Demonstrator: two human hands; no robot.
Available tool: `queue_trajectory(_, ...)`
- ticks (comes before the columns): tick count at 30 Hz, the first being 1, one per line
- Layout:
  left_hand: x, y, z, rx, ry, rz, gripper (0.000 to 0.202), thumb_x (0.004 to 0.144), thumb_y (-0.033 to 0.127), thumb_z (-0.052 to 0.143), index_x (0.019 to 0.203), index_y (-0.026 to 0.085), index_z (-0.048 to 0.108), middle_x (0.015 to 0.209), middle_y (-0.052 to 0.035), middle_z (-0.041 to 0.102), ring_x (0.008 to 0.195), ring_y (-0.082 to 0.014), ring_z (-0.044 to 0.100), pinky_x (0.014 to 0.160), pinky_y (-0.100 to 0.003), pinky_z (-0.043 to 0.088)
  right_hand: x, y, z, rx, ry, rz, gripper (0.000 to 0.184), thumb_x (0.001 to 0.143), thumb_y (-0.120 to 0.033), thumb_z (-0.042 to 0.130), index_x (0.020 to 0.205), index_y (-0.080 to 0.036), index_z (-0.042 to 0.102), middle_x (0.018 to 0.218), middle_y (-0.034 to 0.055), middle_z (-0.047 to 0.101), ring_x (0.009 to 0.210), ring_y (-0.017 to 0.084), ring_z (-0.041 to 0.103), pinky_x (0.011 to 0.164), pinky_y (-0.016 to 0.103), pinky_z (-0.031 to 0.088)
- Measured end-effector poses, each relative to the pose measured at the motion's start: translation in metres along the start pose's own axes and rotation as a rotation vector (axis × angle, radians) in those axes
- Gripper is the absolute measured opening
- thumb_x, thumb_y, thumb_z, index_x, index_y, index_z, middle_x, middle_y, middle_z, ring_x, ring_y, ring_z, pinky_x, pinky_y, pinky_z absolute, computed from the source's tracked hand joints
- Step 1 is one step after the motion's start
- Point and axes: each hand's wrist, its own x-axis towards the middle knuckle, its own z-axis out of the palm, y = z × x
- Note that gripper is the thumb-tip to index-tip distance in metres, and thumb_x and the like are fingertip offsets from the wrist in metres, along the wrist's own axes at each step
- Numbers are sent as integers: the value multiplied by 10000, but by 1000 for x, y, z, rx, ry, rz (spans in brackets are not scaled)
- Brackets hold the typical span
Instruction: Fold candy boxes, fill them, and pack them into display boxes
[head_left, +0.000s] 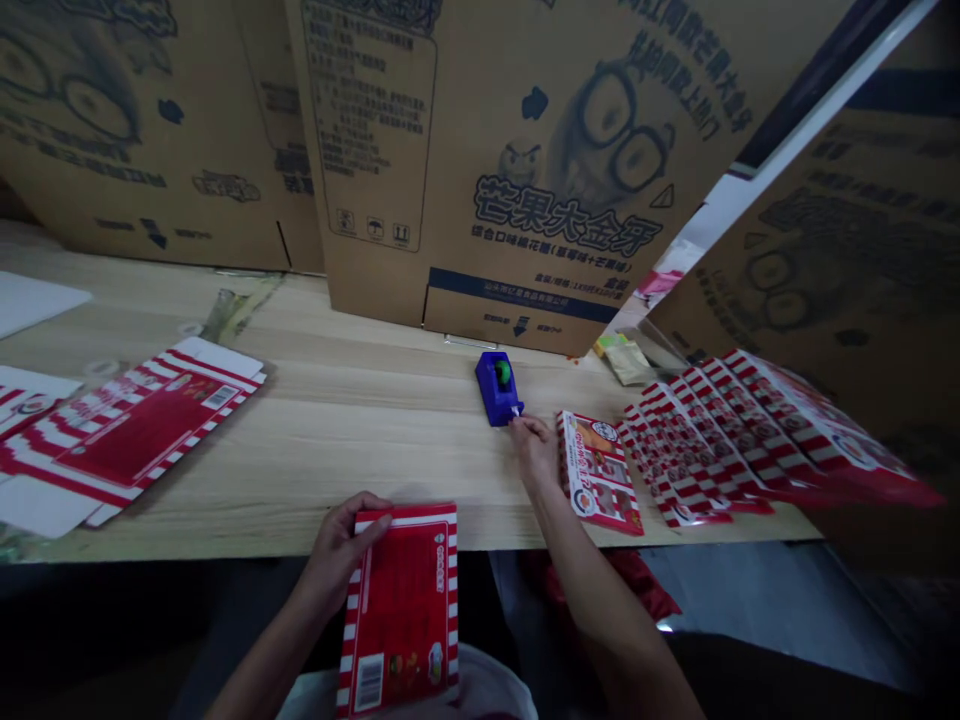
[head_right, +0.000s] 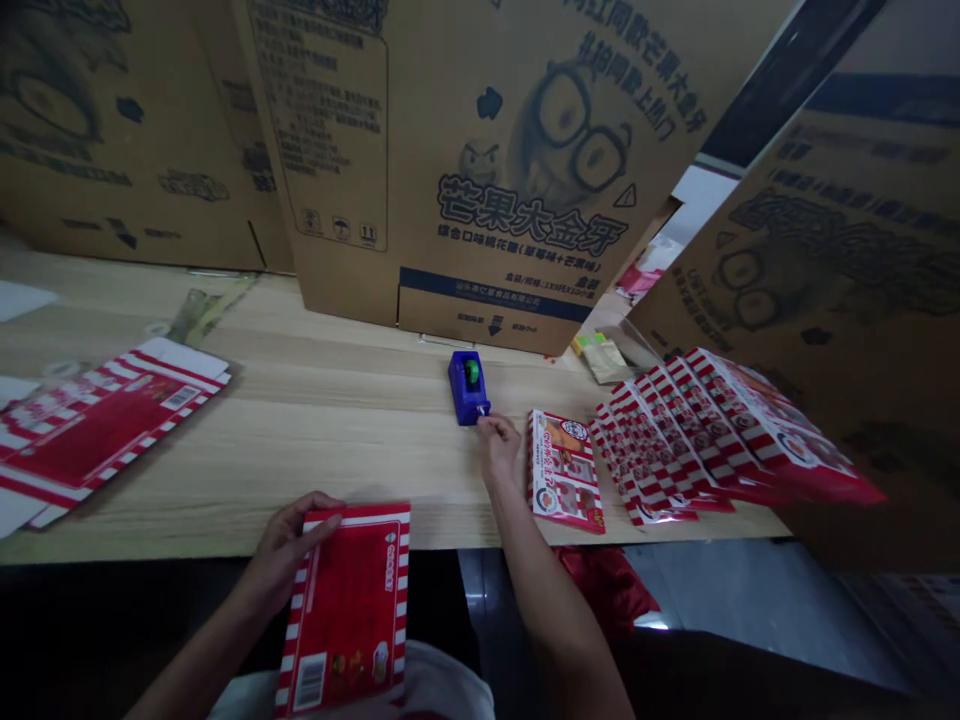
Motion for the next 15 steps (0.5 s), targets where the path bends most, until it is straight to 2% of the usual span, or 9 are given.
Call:
queue_trajectory(4, 0, 2, 7, -10, -1, 2, 315, 624, 339, 818, 755, 163, 593, 673, 19, 629, 578, -129, 575, 551, -219, 460, -12, -1, -8, 28, -49, 70, 219, 633, -396, 647, 650, -182, 601, 672, -9, 576, 692, 151, 510, 714, 297, 449)
queue_trajectory(6, 0, 3, 10, -29, -20, -3, 313, 623, 341, 814, 745, 161, 588, 658, 21, 619, 568, -125, 565, 550, -218, 452, -20, -12, -6, 48, -142, 119, 243, 646, -426, 657, 650, -187, 608, 669, -11, 574, 683, 151, 519, 707, 301, 466)
queue_trajectory(7, 0, 3, 12, -37, -35, -3, 311, 627, 344, 808, 744, 161, 586, 655, 22, 615, 564, -122, 559, 549, -217, 446, -24, -22, -4, 52, -237, 145, 255, 644, -432, 681, 644, -185, 619, 680, -5, 587, 684, 154, 532, 697, 302, 474)
queue_trajectory(8, 1, 3, 13, -43, -51, -4, 308, 632, 347, 802, 745, 162, 583, 653, 23, 610, 559, -120, 553, 546, -216, 439, -29, -34, 0, 42, -393, 159, 262, 642, -430, 710, 637, -179, 634, 702, 7, 606, 691, 158, 547, 686, 298, 477)
queue_trajectory(9, 2, 3, 15, -43, -69, -5, 304, 640, 350, 794, 750, 163, 581, 650, 25, 605, 554, -117, 546, 541, -213, 430, -33, -47, 6, 14, -614, 157, 264, 644, -419, 739, 634, -171, 651, 733, 20, 625, 704, 161, 561, 676, 290, 475)
queue_trajectory(12, 5, 3, 19, -8, -118, 8, 293, 662, 352, 775, 755, 165, 568, 633, 33, 583, 532, -106, 513, 522, -201, 397, -45, -85, 28, -140, -1409, 21, 271, 705, -414, 750, 654, -155, 687, 789, 31, 640, 711, 144, 569, 661, 253, 448)
queue_trajectory(13, 5, 3, 21, 7, -131, 16, 287, 675, 352, 766, 754, 166, 562, 628, 36, 575, 527, -101, 501, 519, -198, 388, -48, -96, 36, -199, -1586, -56, 279, 731, -423, 732, 665, -155, 690, 781, 22, 632, 698, 132, 562, 659, 242, 438)
queue_trajectory(14, 5, 3, 22, 20, -140, 28, 281, 686, 351, 758, 751, 166, 556, 626, 38, 567, 527, -98, 492, 519, -195, 380, -50, -103, 43, -255, -1673, -132, 287, 739, -428, 727, 663, -154, 689, 757, 11, 621, 676, 122, 553, 652, 232, 428)
queue_trajectory(15, 5, 4, 23, 27, -147, 40, 278, 694, 351, 752, 749, 167, 551, 633, 38, 563, 535, -98, 491, 525, -193, 379, -52, -109, 50, -318, -1703, -201, 291, 735, -426, 731, 650, -152, 684, 728, 0, 610, 651, 112, 540, 637, 223, 416)
